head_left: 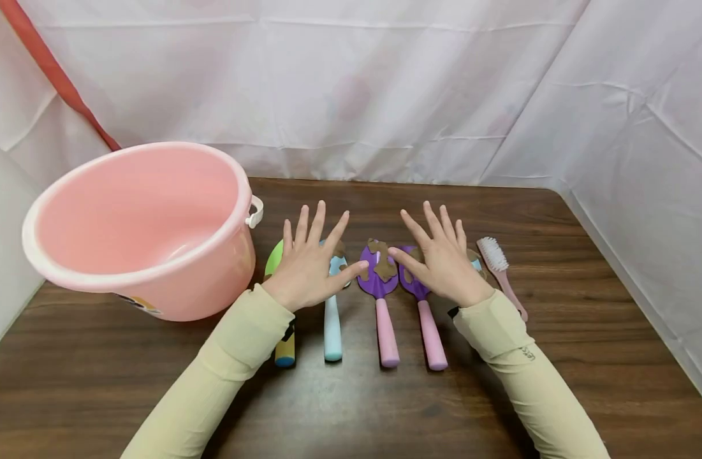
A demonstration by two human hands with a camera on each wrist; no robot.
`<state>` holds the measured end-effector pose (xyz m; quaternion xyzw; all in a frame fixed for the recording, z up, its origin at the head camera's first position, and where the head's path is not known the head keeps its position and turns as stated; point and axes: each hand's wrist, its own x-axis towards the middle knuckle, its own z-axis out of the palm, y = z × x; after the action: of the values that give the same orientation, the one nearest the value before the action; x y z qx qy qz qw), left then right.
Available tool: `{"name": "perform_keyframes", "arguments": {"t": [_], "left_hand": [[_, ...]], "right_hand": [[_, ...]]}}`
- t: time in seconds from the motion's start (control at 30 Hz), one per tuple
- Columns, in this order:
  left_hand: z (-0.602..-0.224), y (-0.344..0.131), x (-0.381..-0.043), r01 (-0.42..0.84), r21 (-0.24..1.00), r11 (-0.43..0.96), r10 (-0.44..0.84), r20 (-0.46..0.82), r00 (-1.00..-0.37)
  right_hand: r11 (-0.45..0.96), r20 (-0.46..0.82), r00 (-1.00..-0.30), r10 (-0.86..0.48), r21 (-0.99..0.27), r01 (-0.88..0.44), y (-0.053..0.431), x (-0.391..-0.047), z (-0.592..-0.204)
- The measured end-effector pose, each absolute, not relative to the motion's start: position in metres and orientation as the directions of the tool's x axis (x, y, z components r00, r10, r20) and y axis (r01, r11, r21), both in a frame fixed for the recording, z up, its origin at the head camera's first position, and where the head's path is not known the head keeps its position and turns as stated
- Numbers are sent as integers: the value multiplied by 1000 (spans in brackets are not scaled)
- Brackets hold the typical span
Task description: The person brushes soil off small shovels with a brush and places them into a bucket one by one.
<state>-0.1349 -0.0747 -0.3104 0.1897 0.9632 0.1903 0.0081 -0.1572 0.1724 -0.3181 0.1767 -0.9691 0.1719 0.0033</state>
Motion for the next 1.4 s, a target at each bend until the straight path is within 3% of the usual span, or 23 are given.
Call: {"name": "perform_keyframes", "arguments": {"t": [0.57,1.1,1.4], "left_hand": [[-313,-80,-127,374,371,850,384,48,-922],[-308,-86,-108,463,290,837,441,142,-886],[-309,-88,-100,473,261,841,451,145,-881]], "right_hand": [[895,19,-951,-308,-334,-296,190,-154,-312],[878,161,-923,-349,-288,-382,219,-144,-308],[901,160,-936,-314,-261,-347,238,-137,-312]]}}
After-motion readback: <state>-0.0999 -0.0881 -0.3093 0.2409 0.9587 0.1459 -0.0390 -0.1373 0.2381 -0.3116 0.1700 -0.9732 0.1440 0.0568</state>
